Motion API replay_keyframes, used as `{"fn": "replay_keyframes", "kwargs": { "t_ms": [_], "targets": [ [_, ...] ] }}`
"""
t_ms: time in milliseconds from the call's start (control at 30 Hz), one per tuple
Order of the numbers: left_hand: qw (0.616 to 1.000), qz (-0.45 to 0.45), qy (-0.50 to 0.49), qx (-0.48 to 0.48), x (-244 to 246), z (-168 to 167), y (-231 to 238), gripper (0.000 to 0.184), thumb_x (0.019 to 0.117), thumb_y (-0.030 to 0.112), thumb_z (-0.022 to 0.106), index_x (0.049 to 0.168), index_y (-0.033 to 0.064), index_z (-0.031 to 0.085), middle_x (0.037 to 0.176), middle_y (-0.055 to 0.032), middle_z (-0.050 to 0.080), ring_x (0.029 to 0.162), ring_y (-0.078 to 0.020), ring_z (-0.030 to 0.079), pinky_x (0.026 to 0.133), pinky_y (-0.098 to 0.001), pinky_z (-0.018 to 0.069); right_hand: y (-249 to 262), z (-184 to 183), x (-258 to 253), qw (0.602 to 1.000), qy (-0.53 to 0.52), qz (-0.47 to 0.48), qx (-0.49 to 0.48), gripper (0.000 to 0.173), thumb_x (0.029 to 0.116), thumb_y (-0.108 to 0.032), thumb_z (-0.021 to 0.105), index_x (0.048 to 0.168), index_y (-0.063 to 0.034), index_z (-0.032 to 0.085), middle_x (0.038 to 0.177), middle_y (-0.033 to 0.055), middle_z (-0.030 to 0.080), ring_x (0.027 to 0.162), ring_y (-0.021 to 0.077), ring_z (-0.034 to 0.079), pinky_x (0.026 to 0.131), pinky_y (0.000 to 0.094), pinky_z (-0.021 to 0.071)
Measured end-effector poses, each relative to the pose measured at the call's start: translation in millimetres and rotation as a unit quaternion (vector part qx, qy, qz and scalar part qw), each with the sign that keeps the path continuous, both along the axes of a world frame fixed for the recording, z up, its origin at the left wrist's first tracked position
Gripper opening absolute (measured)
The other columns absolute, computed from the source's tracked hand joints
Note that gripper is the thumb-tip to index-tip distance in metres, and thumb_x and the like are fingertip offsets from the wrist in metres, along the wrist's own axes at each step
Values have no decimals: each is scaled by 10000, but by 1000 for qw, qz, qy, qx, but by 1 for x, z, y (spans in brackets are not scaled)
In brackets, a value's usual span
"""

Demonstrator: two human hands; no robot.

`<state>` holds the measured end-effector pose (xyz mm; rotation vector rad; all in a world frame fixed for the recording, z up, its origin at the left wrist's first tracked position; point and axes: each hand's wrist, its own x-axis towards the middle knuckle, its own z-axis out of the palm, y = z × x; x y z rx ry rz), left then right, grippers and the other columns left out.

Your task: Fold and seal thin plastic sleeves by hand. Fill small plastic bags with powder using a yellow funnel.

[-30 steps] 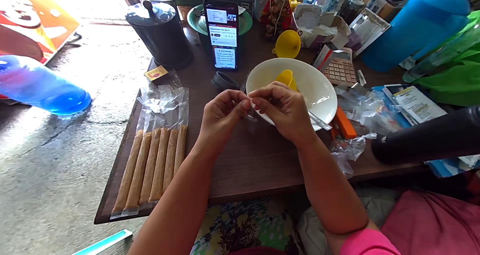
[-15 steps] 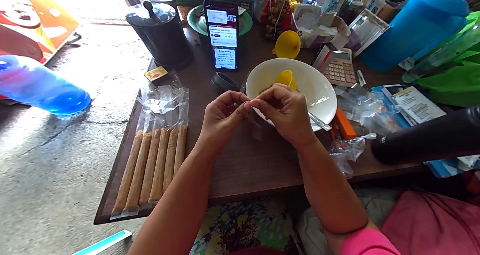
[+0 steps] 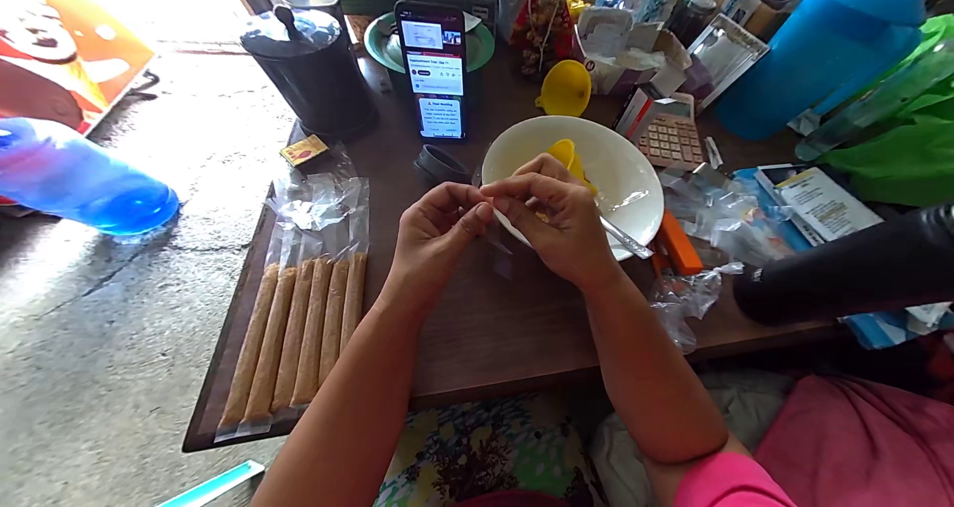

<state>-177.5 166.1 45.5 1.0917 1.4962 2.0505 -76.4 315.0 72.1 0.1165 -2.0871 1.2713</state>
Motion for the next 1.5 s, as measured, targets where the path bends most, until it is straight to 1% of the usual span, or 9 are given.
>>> {"fn": "replay_keyframes", "kwargs": {
  "t_ms": [133,333,500,700,867,1000,1233,1333,1500],
  "targets": [
    [1000,-12,-1,6,0,-1,0,120,978,62,647,1068,138,670,944,66,693,814,-20,650,767,-177,555,0,1,1,1000,-6,16,-1,157,969,-19,638,1080,-2,748,1066,91,630,877,78,637,700,173,559],
    [1000,-12,0,5,0,0,1,106,981,83,658,1069,142,668,919,68,687,810,-16,649,762,-170,553,-1,2,2,999,-6,6,-39,231,926,-16,711,1154,22,702,920,65,671,680,51,597,587,165,517],
    [1000,-13,2,17,0,0,0,127,985,128,669,1111,132,682,948,62,690,815,-21,643,765,-169,546,-1,1,2,999,2,4,-47,149,929,-13,712,1074,21,706,932,69,688,640,44,593,562,163,524],
    [1000,4,3,19,1,2,-1,105,975,92,671,1063,146,685,925,67,697,802,-21,659,767,-172,561,-1,2,3,1000,-6,1,-22,121,951,-30,688,1063,6,718,977,63,698,688,43,611,595,165,527],
    [1000,8,6,24,1,2,-1,105,973,73,666,1049,142,687,937,63,699,817,-23,660,778,-175,561,1,2,3,1000,-13,-2,-5,109,953,-44,683,1041,-7,734,949,53,636,702,46,584,573,151,500],
    [1000,7,8,26,1,3,-1,99,980,71,655,1041,143,688,933,64,695,814,-23,657,776,-173,560,1,2,2,1000,-17,-12,3,116,961,-57,679,1051,-12,739,950,54,648,704,45,593,582,156,508],
    [1000,-4,-3,31,1,3,-2,70,985,111,649,1034,147,685,924,57,687,810,-29,646,764,-174,549,-1,2,4,999,-18,-21,-28,130,928,-43,724,1050,-1,710,929,54,687,652,41,593,570,157,511],
    [999,-1,-17,27,1,3,-2,94,997,114,635,1075,140,680,944,53,696,811,-28,652,771,-175,554,0,1,3,999,-14,-4,-39,109,927,-41,724,1030,-5,713,905,50,683,638,45,584,552,160,501],
    [1000,8,-6,29,2,4,-2,77,1001,107,630,1031,142,692,923,60,691,806,-26,648,771,-174,552,-1,2,4,999,-20,9,-41,125,964,-42,680,1075,-3,722,975,54,686,647,37,577,556,152,499]
  ]
}}
